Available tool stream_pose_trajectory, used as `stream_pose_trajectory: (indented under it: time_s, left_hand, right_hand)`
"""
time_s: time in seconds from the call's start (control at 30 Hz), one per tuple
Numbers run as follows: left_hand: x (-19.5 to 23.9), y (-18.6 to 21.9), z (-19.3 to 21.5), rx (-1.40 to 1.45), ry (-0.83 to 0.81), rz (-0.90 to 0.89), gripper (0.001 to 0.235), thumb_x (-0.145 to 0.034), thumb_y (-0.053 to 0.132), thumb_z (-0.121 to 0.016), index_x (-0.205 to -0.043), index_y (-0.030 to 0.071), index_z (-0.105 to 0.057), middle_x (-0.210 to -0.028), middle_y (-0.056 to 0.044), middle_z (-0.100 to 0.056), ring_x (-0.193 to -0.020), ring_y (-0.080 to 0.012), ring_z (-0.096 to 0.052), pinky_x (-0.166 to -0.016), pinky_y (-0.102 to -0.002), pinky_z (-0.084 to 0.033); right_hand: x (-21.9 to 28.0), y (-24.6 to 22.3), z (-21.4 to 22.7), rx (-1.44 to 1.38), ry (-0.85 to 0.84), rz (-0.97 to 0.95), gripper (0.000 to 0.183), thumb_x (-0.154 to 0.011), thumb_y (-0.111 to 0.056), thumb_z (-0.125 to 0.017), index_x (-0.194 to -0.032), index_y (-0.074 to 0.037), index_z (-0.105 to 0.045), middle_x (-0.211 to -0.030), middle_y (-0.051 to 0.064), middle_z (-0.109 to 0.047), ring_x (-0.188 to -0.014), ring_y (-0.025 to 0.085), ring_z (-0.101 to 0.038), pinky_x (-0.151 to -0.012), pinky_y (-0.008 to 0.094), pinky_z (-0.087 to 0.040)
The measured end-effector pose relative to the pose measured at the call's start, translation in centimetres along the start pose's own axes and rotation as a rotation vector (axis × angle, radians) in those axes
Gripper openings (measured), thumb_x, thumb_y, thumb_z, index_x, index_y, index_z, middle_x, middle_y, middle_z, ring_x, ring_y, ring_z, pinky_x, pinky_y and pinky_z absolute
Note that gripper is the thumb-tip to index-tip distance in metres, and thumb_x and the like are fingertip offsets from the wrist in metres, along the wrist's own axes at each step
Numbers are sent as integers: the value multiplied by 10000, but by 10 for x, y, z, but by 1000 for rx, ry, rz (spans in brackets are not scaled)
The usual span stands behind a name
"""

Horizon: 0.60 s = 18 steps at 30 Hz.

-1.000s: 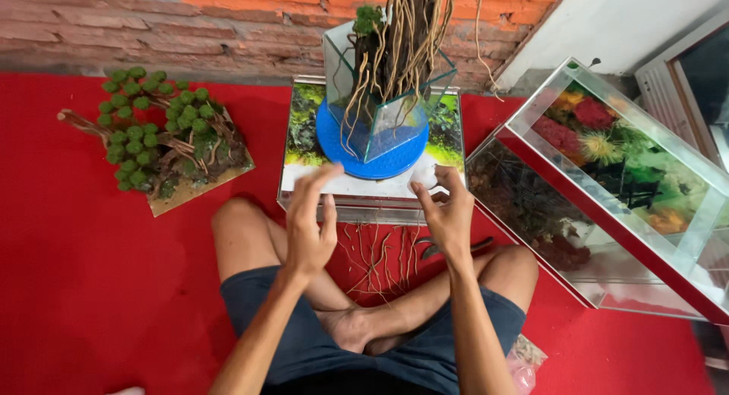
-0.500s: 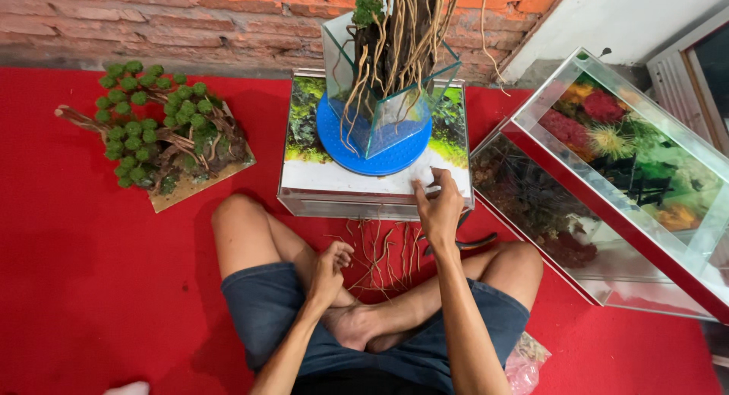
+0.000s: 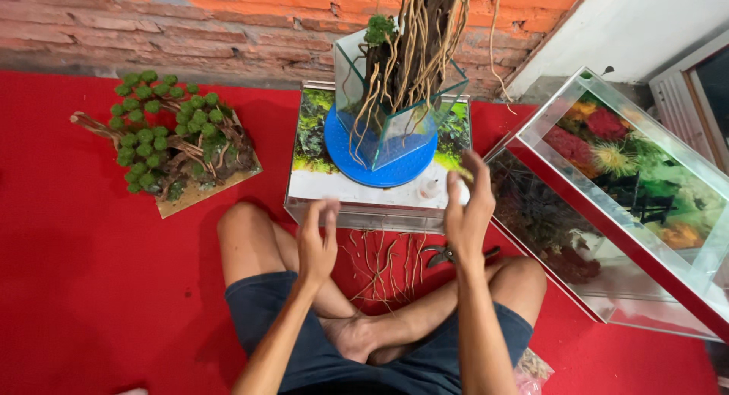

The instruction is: The person assembles a miniature bonsai display by applying glue to a root structure and attaching small twigs. They rotate the display stand to access different sides and continue adding twigs to the roots.

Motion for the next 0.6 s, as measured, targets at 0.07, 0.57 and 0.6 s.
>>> stream_pose_trajectory:
  time_s: [0.07, 0.57, 0.6]
  left_hand:
    - [-32, 19, 1, -11, 34, -67, 229, -1092, 32, -523, -1282, 47, -649, -1156, -147, -718, -1135, -340, -698, -1039, -476, -517]
    - [-95, 20, -50, 230, -189, 12, 653, -1019, -98, -393, -1653, 59, -392, -1622, -330, -444, -1461, -559, -413, -1177, -628, -428]
    - [-94, 19, -50, 211, -202, 23, 681, -1019, -100, -390, -1668, 106, -378, -1650, -293, -425, -1475, -544, -400, -1179, -620, -433]
  right_hand:
    - [-24, 0, -8, -98, -64, -73, 459, -1139, -224, -545, -1530, 13, -507, -1446, 346, -591, -1398, 532, -528, -1133, 626, -475]
    - [-58, 30, -41, -452, -289, -272, 830, -1144, -570, -200, -1533, 91, -517, -1484, 385, -553, -1456, 544, -448, -1232, 630, -339]
    - [-57, 33, -42, -442, -293, -274, 801, -1149, -558, -211, -1522, 66, -547, -1470, 357, -580, -1447, 517, -477, -1227, 613, -358]
Point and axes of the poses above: each hand's wrist, its own x-axis away from the middle knuckle, its own z-axis out of the back of the hand, y = z × x, the point moved 7 cm from there along -x, towards the middle knuckle
